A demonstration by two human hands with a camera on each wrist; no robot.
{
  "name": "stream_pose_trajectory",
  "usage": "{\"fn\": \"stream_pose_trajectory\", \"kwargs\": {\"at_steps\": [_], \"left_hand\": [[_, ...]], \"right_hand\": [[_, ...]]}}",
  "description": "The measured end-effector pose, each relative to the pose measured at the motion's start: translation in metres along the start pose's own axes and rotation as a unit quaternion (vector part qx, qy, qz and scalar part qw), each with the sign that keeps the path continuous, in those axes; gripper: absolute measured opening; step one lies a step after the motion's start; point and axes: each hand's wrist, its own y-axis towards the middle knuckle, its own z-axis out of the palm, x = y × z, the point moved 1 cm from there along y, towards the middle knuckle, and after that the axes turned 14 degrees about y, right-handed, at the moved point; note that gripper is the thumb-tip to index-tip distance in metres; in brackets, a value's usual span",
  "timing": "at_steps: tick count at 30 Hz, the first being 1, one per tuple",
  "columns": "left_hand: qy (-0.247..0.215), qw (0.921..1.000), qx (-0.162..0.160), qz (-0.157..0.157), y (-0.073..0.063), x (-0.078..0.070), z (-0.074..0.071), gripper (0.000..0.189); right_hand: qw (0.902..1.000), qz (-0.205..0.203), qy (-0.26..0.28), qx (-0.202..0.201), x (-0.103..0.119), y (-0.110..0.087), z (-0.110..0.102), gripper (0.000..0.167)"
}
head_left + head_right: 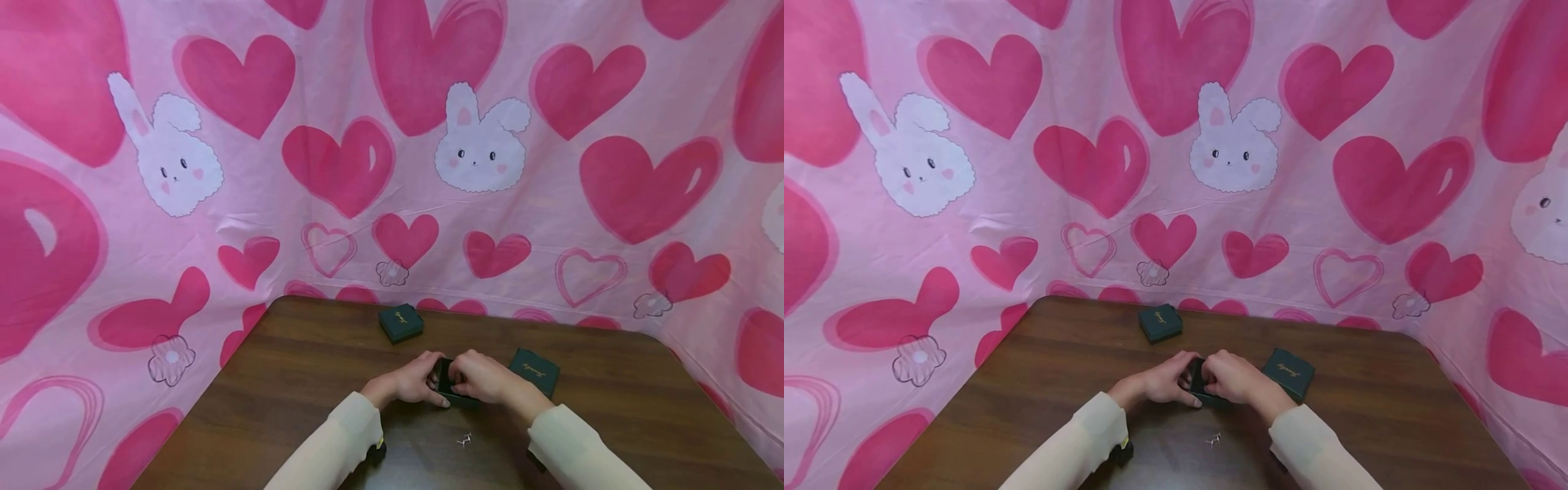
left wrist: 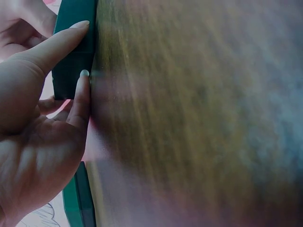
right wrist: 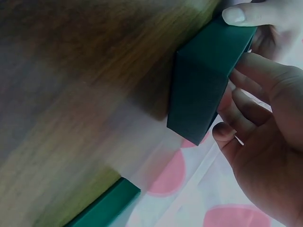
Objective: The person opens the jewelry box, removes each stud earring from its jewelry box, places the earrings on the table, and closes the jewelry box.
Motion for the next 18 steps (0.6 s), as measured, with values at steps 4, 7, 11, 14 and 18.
{"fn": "stream_pose_trajectory", "kwargs": {"at_steps": [4,7,11,14,18], "left_hand": [[0.007,1.0000,0.002,-0.007,-0.0004,-0.0018,-0.0004,0.072],[0.009,0.9999,0.002,-0.010,-0.0005,-0.0030,-0.0008,0.074],[0.014,0.9998,0.001,-0.011,-0.0003,-0.0033,-0.0005,0.075],[0.011,0.9999,0.002,-0.013,-0.0003,-0.0035,-0.0007,0.075],[0.006,0.9999,0.003,-0.014,-0.0006,-0.0035,-0.0001,0.073]], "right_hand": [[1.0000,0.001,-0.003,0.005,0.0015,0.0029,0.0005,0.011],[0.9999,0.005,0.000,0.011,0.0022,0.0042,0.0004,0.012],[0.9999,0.000,0.003,0.015,0.0012,0.0049,0.0011,0.014],[0.9998,-0.008,0.007,0.016,0.0002,0.0055,0.0019,0.016],[0.9996,-0.015,0.014,0.019,0.0002,0.0053,0.0031,0.017]]}}
